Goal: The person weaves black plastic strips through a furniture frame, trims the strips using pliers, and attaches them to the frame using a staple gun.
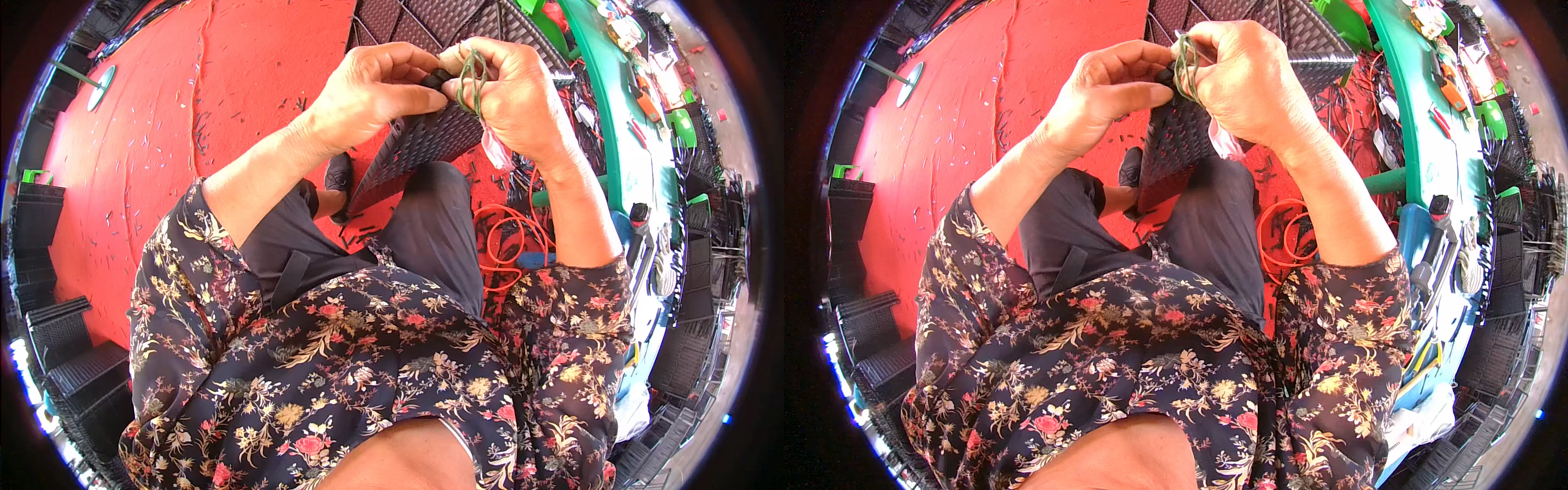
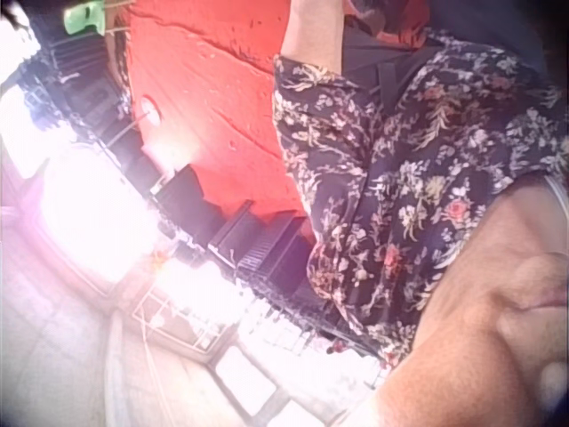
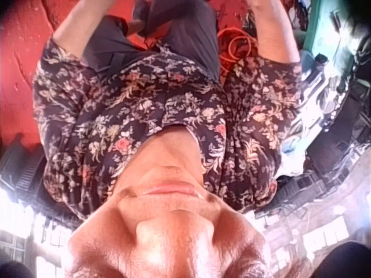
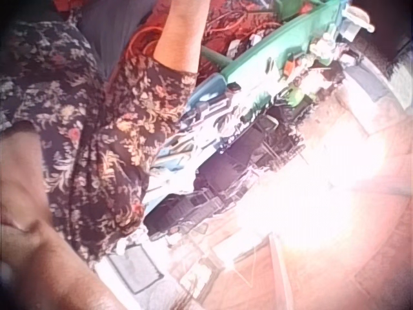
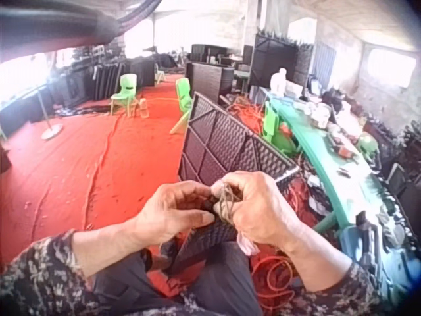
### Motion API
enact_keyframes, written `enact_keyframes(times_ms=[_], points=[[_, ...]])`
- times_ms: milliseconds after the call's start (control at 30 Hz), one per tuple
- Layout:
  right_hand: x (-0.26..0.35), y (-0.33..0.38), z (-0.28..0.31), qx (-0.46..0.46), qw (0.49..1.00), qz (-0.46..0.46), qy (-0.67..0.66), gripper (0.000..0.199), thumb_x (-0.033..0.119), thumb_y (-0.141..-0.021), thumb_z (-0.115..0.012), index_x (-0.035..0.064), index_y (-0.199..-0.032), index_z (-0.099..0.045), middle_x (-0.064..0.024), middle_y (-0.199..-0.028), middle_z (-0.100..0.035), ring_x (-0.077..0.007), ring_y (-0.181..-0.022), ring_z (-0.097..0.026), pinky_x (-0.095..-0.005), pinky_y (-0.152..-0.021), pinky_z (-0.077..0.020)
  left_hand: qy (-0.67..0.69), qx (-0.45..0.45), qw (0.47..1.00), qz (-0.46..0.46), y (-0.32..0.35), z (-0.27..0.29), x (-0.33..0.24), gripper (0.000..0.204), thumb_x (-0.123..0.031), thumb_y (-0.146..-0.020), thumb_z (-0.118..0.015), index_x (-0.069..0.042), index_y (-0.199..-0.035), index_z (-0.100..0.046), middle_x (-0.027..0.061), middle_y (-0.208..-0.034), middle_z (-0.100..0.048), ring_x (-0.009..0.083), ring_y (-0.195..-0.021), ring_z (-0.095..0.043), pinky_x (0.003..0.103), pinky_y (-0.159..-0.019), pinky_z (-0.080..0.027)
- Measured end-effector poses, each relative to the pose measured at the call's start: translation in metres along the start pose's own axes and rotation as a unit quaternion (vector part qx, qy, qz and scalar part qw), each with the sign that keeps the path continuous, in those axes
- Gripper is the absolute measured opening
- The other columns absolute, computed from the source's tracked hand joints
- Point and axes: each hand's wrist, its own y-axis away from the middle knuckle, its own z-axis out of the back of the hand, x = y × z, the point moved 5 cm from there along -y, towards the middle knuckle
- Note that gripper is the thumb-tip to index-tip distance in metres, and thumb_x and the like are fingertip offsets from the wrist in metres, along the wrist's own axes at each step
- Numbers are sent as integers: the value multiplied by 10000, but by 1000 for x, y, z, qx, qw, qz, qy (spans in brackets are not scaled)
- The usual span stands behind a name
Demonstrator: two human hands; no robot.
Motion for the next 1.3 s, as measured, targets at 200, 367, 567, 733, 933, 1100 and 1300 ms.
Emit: enact_keyframes(times_ms=[200,367,567,733,933,1100,1300], points=[[10,-28,5,143,982,12,119,140,123,-782,-707,-6,-774,-651,12,-583,-522,-53,-569,-468,-257,-518,-383,54,-51,997,-35,-2,-5,9,362,12,-753,-727,67,-1095,-620,100,-1000,-679,129,-912,-642,257,-833,-517],[7,-31,3,180,984,-8,13,105,88,-789,-709,11,-785,-638,46,-627,-522,-37,-596,-453,-242,-530,-371,85,-66,994,-29,-1,-4,7,348,84,-781,-681,40,-1116,-602,68,-1023,-656,117,-946,-617,254,-857,-503],[1,-16,3,126,992,-10,-15,75,17,-792,-677,3,-846,-627,50,-685,-526,-32,-629,-460,-215,-549,-380,-76,-84,992,-57,-6,-1,8,342,120,-744,-691,25,-1063,-616,61,-973,-663,112,-906,-629,254,-811,-524],[19,-6,-4,66,995,60,49,206,-80,-740,-572,18,-921,-585,14,-730,-537,-40,-653,-470,-222,-576,-415,-34,-104,990,-92,-10,5,7,248,1,-653,-787,0,-857,-644,23,-779,-631,80,-732,-585,245,-671,-491],[17,-10,-7,74,994,76,-19,189,-54,-796,-577,-3,-978,-588,-16,-757,-545,-63,-698,-510,-240,-596,-433,-77,57,995,-28,-23,15,-3,198,-20,-686,-776,-18,-813,-625,20,-780,-632,75,-734,-571,234,-686,-482],[12,-11,-5,139,977,15,-161,216,-74,-799,-497,-8,-984,-585,-1,-803,-565,-57,-703,-485,-225,-595,-414,-219,198,954,-56,-39,18,-17,113,44,-795,-651,-28,-811,-566,-4,-766,-587,88,-738,-542,267,-665,-459],[-11,-16,0,149,953,19,-263,190,-69,-843,-542,-3,-1013,-594,-30,-873,-617,-93,-795,-571,-240,-668,-478,-346,209,896,-185,-35,19,-50,197,73,-724,-655,7,-903,-609,106,-814,-650,188,-792,-627,324,-709,-495]])
